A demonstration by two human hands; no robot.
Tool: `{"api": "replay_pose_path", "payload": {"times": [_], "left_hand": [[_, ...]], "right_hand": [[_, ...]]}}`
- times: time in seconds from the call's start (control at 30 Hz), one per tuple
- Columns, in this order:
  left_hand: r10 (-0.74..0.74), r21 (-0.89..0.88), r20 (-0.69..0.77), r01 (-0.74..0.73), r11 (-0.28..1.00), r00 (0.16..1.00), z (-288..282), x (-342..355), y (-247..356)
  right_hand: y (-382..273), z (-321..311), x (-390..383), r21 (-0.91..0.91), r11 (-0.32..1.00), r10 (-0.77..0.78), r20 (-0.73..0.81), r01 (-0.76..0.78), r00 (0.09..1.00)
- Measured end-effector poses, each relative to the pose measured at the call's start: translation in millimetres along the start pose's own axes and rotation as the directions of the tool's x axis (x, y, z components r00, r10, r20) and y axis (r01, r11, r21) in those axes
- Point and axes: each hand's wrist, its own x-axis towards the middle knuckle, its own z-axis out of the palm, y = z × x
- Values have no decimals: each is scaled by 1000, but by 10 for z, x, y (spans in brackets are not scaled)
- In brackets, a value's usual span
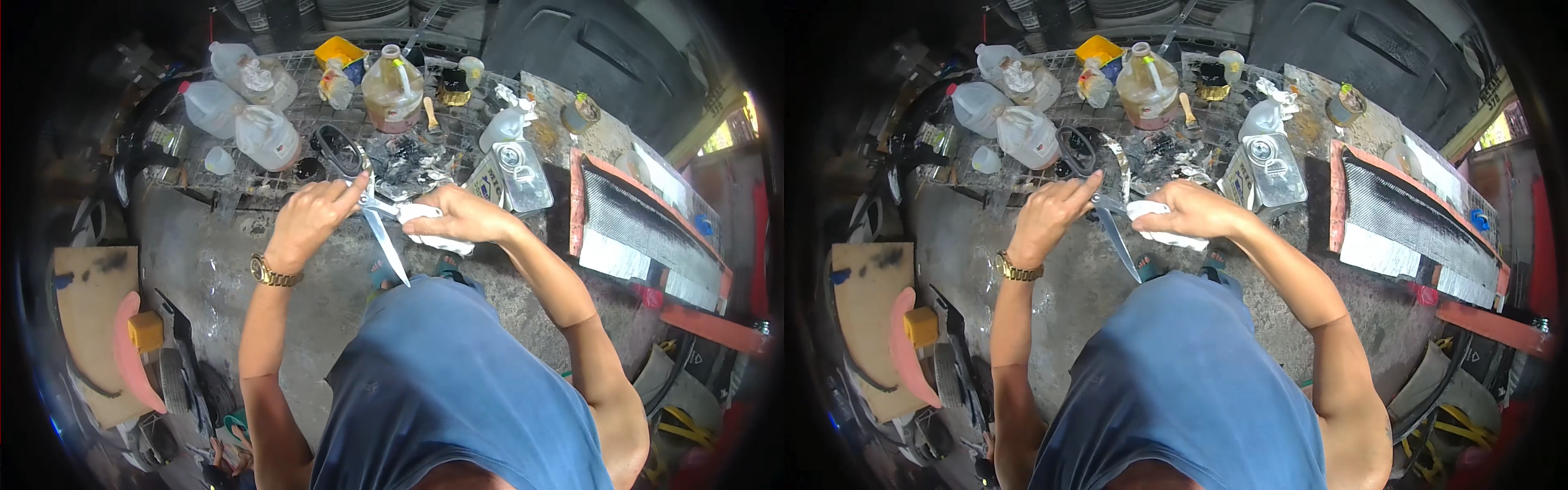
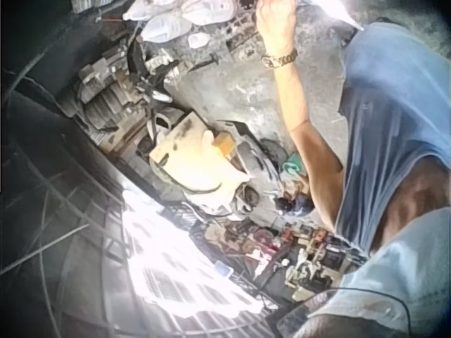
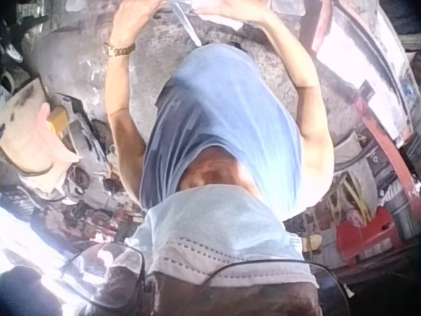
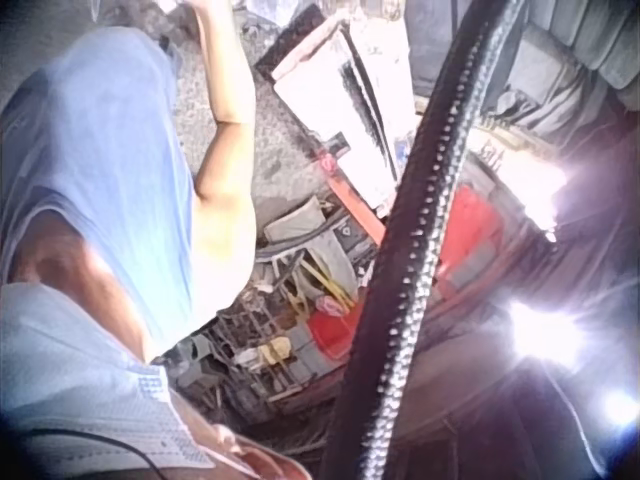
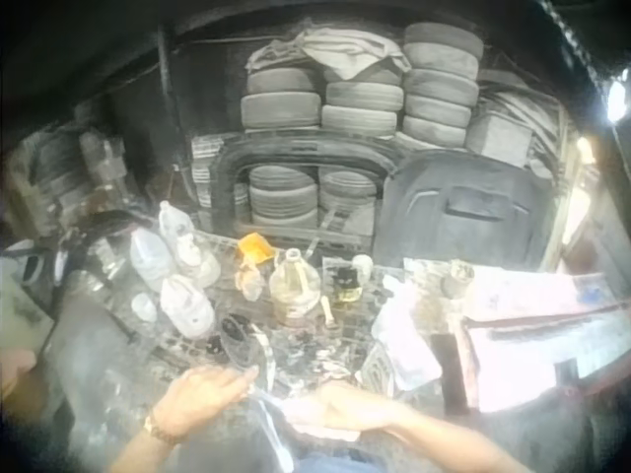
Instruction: The person positions a carbon fiber mesh onto a red component, secures sections with tape, and then cleans a pair of shears with a cloth before using them to trim the excess mesh along the edge.
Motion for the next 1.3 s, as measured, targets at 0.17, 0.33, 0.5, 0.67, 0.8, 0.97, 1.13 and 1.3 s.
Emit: {"api": "replay_pose_path", "payload": {"times": [0.17,0.33,0.5,0.67,0.8,0.97,1.13,1.3], "left_hand": [[19,22,-61,-17,1000,998,-4,-59,11],[67,108,-129,-53,993,989,-121,29,46],[150,169,-202,-117,979,968,-12,62,82],[-16,39,-192,24,999,981,179,-40,122],[2,27,-105,1,1000,995,178,-50,135],[42,61,37,-44,997,998,143,103,180],[101,74,2,-101,992,995,141,112,212],[228,144,-95,-214,966,969,225,88,263]], "right_hand": [[-78,63,-208,222,971,87,32,-92,996],[131,-14,-356,343,939,-72,92,37,993],[377,-88,-466,409,907,59,107,-98,992],[648,-74,-733,662,723,294,-34,-199,955],[421,-290,-553,556,830,212,-236,-47,949],[70,-117,163,-83,984,-164,-44,160,986],[284,-78,200,114,979,-181,129,167,975],[597,-82,-79,310,949,-119,203,51,972]]}}
